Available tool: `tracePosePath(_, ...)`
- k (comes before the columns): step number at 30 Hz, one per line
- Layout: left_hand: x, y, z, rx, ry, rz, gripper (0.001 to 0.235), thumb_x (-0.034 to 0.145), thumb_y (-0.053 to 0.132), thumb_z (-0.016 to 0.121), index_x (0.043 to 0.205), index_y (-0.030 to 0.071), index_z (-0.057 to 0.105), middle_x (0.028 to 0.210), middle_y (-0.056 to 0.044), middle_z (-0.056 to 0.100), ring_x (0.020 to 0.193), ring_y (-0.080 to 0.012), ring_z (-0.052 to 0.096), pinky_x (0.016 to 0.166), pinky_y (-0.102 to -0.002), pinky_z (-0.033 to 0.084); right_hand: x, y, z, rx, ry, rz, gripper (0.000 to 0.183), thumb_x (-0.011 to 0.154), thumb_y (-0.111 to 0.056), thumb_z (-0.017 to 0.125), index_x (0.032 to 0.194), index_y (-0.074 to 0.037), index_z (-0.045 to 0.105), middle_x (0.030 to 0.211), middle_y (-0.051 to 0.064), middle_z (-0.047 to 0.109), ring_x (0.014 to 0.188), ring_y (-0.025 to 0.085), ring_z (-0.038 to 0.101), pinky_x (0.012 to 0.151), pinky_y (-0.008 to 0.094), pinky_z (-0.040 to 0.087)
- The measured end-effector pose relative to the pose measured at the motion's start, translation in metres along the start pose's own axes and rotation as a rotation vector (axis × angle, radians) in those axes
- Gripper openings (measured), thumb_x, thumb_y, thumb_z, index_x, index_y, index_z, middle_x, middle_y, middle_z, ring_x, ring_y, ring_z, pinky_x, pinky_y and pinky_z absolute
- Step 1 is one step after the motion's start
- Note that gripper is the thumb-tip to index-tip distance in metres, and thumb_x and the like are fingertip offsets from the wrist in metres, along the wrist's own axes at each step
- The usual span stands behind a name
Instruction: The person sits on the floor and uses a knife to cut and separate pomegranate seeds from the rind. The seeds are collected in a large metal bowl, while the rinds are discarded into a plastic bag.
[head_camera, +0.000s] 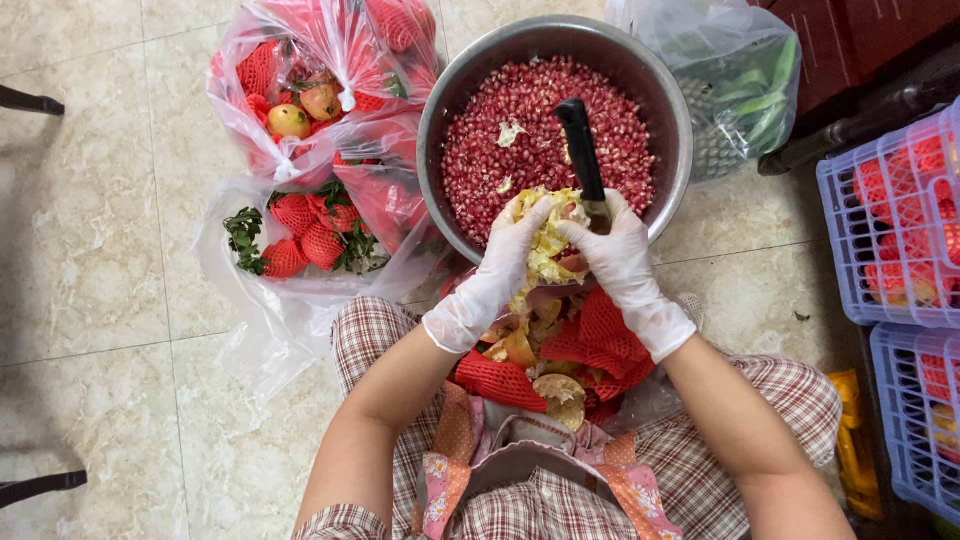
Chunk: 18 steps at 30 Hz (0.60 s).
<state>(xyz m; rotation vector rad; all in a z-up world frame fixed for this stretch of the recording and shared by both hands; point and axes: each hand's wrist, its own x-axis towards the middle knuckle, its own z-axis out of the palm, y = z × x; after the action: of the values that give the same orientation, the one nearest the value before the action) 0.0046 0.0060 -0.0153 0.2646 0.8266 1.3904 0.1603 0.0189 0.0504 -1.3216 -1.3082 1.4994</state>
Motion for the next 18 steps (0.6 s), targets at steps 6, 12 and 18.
tracePosePath(6,-0.001,0.005,0.004,-0.01,0.04,-0.083,0.027,0.098,0.014,0.066,0.122,0.003,0.063,0.109,-0.011,0.073,0.092,-0.0209,0.073,0.08,-0.035,0.062,0.033,0.028,-0.011,0.071,-0.017,0.119,0.024,0.098,-0.025,0.073,0.107,-0.004,0.065,0.078,-0.001,0.064,0.051,0.006,0.053,0.041,0.023,0.039)
tracePosePath(12,-0.001,0.008,0.004,0.003,0.08,-0.089,0.028,0.098,0.016,0.065,0.121,0.002,0.062,0.107,-0.012,0.073,0.091,-0.0224,0.073,0.078,-0.037,0.062,0.04,0.027,-0.011,0.108,0.042,0.109,0.029,0.092,-0.024,0.073,0.117,-0.011,0.066,0.092,-0.001,0.068,0.05,0.005,0.051,0.045,0.02,0.043)
tracePosePath(18,-0.015,0.025,0.02,0.013,0.082,-0.121,0.027,0.101,0.019,0.061,0.124,0.003,0.062,0.109,-0.011,0.073,0.092,-0.0222,0.073,0.079,-0.038,0.063,0.03,0.01,-0.013,-0.158,0.096,0.113,0.033,0.099,-0.027,0.072,0.121,-0.004,0.064,0.096,0.002,0.069,0.06,0.004,0.058,0.051,0.02,0.051)
